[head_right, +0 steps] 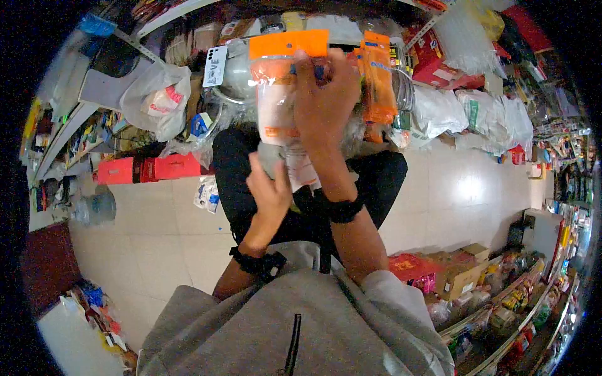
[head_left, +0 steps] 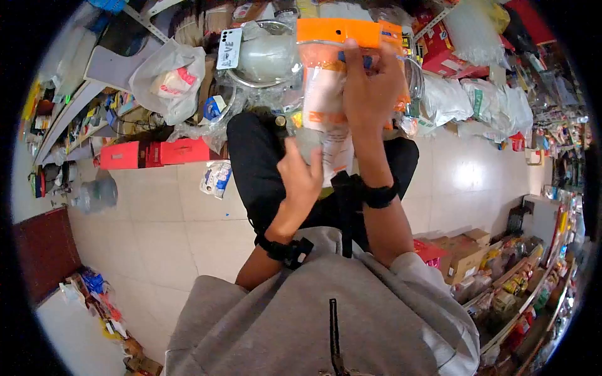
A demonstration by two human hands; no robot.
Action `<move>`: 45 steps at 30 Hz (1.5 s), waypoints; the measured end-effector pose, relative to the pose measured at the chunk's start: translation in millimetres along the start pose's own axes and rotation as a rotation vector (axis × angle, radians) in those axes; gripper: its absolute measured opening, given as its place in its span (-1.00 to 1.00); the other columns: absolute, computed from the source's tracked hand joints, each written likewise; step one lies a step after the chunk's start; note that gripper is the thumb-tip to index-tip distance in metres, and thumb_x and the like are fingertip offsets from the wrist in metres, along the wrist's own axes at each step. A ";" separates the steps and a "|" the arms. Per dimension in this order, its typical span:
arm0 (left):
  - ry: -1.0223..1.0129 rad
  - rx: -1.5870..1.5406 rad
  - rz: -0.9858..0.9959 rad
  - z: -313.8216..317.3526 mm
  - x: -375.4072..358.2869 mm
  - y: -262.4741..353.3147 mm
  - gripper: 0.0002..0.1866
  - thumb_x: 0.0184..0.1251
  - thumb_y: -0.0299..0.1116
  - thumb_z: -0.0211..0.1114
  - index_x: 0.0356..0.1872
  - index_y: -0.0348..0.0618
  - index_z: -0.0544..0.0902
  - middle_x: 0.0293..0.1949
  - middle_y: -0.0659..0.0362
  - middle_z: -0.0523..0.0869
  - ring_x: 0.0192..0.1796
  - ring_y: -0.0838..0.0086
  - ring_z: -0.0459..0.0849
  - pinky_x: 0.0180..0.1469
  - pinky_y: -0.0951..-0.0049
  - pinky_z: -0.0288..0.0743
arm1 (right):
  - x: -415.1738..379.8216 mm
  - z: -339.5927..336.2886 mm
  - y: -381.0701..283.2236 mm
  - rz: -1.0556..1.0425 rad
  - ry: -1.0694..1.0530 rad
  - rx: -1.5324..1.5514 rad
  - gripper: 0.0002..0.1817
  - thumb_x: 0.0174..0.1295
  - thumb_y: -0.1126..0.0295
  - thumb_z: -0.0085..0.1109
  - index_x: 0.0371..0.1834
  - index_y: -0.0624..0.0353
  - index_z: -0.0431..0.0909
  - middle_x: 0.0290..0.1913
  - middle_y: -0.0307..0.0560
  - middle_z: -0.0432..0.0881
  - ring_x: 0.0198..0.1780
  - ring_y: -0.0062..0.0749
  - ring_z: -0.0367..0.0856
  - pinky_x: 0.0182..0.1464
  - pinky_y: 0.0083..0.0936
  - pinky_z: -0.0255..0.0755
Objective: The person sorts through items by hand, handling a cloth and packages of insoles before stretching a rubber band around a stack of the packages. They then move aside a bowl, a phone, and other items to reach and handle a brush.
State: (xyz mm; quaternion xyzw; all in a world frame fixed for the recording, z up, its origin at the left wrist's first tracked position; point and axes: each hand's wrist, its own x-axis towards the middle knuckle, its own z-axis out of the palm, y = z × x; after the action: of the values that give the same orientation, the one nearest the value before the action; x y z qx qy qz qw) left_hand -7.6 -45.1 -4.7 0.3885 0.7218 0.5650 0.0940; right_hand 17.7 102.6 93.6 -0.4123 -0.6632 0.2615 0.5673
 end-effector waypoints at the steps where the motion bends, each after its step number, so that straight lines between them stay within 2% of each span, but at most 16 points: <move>1: 0.052 0.002 0.004 -2.1 5.7 -1.2 -0.72 0.45 -0.25 0.13 -0.14 -0.33 0.44 -0.40 -0.20 0.65 -0.35 -0.11 0.69 -0.33 0.16 0.50 | 1.8 -3.2 2.0 0.034 -0.076 -0.071 -0.72 0.25 0.22 0.29 -0.24 0.24 0.56 -0.34 -0.04 0.65 -0.36 -0.40 0.57 -0.30 -0.43 0.45; 4: 0.051 -0.034 -0.059 -19.2 25.4 -0.2 -0.75 0.47 -0.27 0.12 -0.19 -0.32 0.46 -0.42 -0.20 0.65 -0.35 -0.07 0.68 -0.35 0.17 0.49 | -9.6 -19.5 9.2 0.417 -0.260 0.488 -0.69 0.26 0.21 0.29 -0.19 0.27 0.57 -0.39 -0.04 0.62 -0.41 -0.49 0.50 -0.35 -0.45 0.39; 5: 0.038 -0.042 -0.081 -24.3 31.5 2.5 -0.76 0.46 -0.28 0.13 -0.18 -0.31 0.46 -0.41 -0.23 0.65 -0.30 -0.18 0.67 -0.34 0.12 0.49 | -18.5 -25.6 16.8 0.419 -0.262 0.491 -0.69 0.26 0.21 0.29 -0.19 0.27 0.57 -0.39 -0.04 0.62 -0.41 -0.49 0.50 -0.35 -0.45 0.39; 7: 0.040 -0.039 -0.094 -27.7 38.9 12.1 -0.75 0.46 -0.26 0.14 -0.18 -0.31 0.46 -0.43 -0.21 0.65 -0.31 -0.15 0.69 -0.35 0.15 0.49 | -44.6 -38.8 35.4 0.277 -0.702 0.179 -0.71 0.29 0.25 0.24 -0.18 0.30 0.58 -0.42 -0.09 0.61 -0.42 -0.59 0.44 -0.41 -0.47 0.33; 14: -0.137 0.004 -0.105 -3.0 10.4 10.8 -0.75 0.47 -0.29 0.10 -0.14 -0.33 0.45 -0.52 -0.21 0.59 -0.41 -0.18 0.63 -0.43 0.11 0.42 | -57.1 -29.7 30.4 0.382 -0.127 0.312 -0.69 0.36 0.27 0.17 -0.23 0.40 0.60 -0.43 -0.18 0.61 -0.38 -0.62 0.43 -0.34 -0.54 0.34; 18: -0.150 -0.071 -0.109 -5.9 -1.0 15.2 -0.77 0.47 -0.31 0.11 -0.17 -0.32 0.46 -0.51 -0.16 0.60 -0.44 -0.10 0.64 -0.43 0.17 0.43 | -48.8 -31.8 40.6 0.369 -0.110 0.385 -0.68 0.37 0.26 0.16 -0.10 0.38 0.58 -0.38 -0.17 0.63 -0.34 -0.59 0.48 -0.26 -0.56 0.40; 20: -0.161 -0.078 -0.091 -6.4 -1.7 15.0 -0.78 0.46 -0.31 0.12 -0.18 -0.32 0.47 -0.51 -0.16 0.60 -0.43 -0.12 0.64 -0.43 0.18 0.43 | -52.0 -31.6 37.4 0.789 -0.164 0.733 -0.58 0.40 0.14 0.10 0.08 0.30 0.51 -0.25 -0.10 0.65 -0.31 -0.48 0.58 -0.15 -0.51 0.49; 23: -0.182 -0.061 -0.043 -7.9 -6.5 6.0 -0.80 0.45 -0.34 0.13 -0.20 -0.33 0.49 -0.52 -0.15 0.60 -0.46 -0.08 0.64 -0.42 0.19 0.44 | -43.1 -41.0 14.9 1.022 -0.380 1.221 -0.45 0.42 0.02 -0.01 0.25 0.24 0.37 -0.11 -0.06 0.65 -0.19 -0.35 0.66 -0.07 -0.44 0.55; 27: 0.058 0.004 -0.111 -19.9 -2.3 -14.4 -0.76 0.49 -0.31 0.09 -0.20 -0.35 0.51 -0.39 -0.08 0.66 -0.36 0.22 0.66 -0.27 0.25 0.48 | -48.3 -56.4 52.9 0.932 -0.545 1.205 -0.41 0.44 0.00 -0.10 0.35 0.21 0.28 0.04 0.03 0.61 -0.04 -0.26 0.66 -0.03 -0.39 0.57; 31: 0.189 -0.719 -0.670 -22.8 23.0 -45.8 -0.56 0.57 -0.06 -0.05 0.10 -0.24 0.53 -0.06 0.10 0.65 0.00 0.35 0.61 0.13 0.35 0.45 | -76.4 -51.6 107.8 0.922 -0.316 0.737 -0.35 0.37 0.00 0.01 0.36 0.24 0.27 -0.04 0.01 0.62 -0.16 -0.33 0.66 -0.10 -0.50 0.55; 33: 0.024 -1.030 -0.971 -23.5 30.3 -26.5 -0.48 0.53 0.06 -0.06 0.18 -0.17 0.50 0.01 0.08 0.65 0.08 0.27 0.63 0.20 0.25 0.48 | -86.1 -63.0 121.5 0.832 -0.426 0.665 -0.32 0.34 0.05 0.06 0.43 0.18 0.21 0.02 -0.06 0.58 -0.06 -0.39 0.60 0.01 -0.46 0.49; 35: -0.217 -1.334 -1.087 -25.0 30.3 -17.7 -0.47 0.47 0.10 0.03 0.19 -0.11 0.48 0.05 0.03 0.64 0.10 0.18 0.61 0.19 0.11 0.50 | -86.2 -88.3 133.6 1.058 -0.522 0.896 -0.26 0.32 0.14 0.07 0.52 0.14 0.07 0.20 -0.08 0.47 0.09 -0.40 0.51 0.22 -0.47 0.35; 37: -0.416 -1.370 -0.963 -22.7 22.8 -15.5 -0.44 0.46 0.11 0.04 0.24 -0.12 0.44 0.08 0.01 0.61 0.12 0.17 0.60 0.22 0.10 0.48 | -76.0 -100.7 151.6 0.948 -0.492 0.955 -0.33 0.32 0.24 0.08 0.48 0.13 0.16 0.19 -0.08 0.47 0.14 -0.43 0.48 0.27 -0.47 0.30; 40: -0.314 -1.166 -1.051 -11.8 -2.2 -51.1 -0.42 0.39 -0.05 0.22 0.30 -0.15 0.37 0.13 0.02 0.57 0.15 0.19 0.58 0.23 0.13 0.46 | -43.1 -115.4 199.4 0.626 -0.461 0.358 -0.46 0.27 0.49 0.11 0.35 0.23 0.34 0.08 -0.10 0.51 0.07 -0.50 0.52 0.14 -0.54 0.40; 44: -0.300 -0.896 -1.169 -0.1 5.1 -36.1 -0.42 0.29 -0.26 0.33 0.29 -0.23 0.38 0.11 0.05 0.58 0.14 0.25 0.60 0.20 0.22 0.47 | 34.7 -104.4 245.0 0.700 -0.357 0.304 -0.46 0.24 0.47 0.17 0.31 0.27 0.36 0.04 -0.12 0.54 0.00 -0.54 0.54 0.06 -0.59 0.45; 45: -0.279 -0.885 -1.273 0.2 7.8 -34.6 -0.45 0.31 -0.32 0.29 0.29 -0.23 0.38 0.12 0.06 0.58 0.14 0.27 0.60 0.18 0.25 0.49 | 49.3 -96.6 293.9 0.514 -0.300 0.093 -0.44 0.19 0.44 0.24 0.29 0.28 0.37 0.06 -0.06 0.55 0.02 -0.45 0.57 0.06 -0.54 0.46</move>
State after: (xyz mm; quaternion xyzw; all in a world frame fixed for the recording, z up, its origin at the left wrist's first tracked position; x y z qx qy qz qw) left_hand -28.5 -41.8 -33.1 -0.1055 0.4950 0.5834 0.6352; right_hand 183.9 286.3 -98.1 -0.4969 -0.6009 0.4845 0.3965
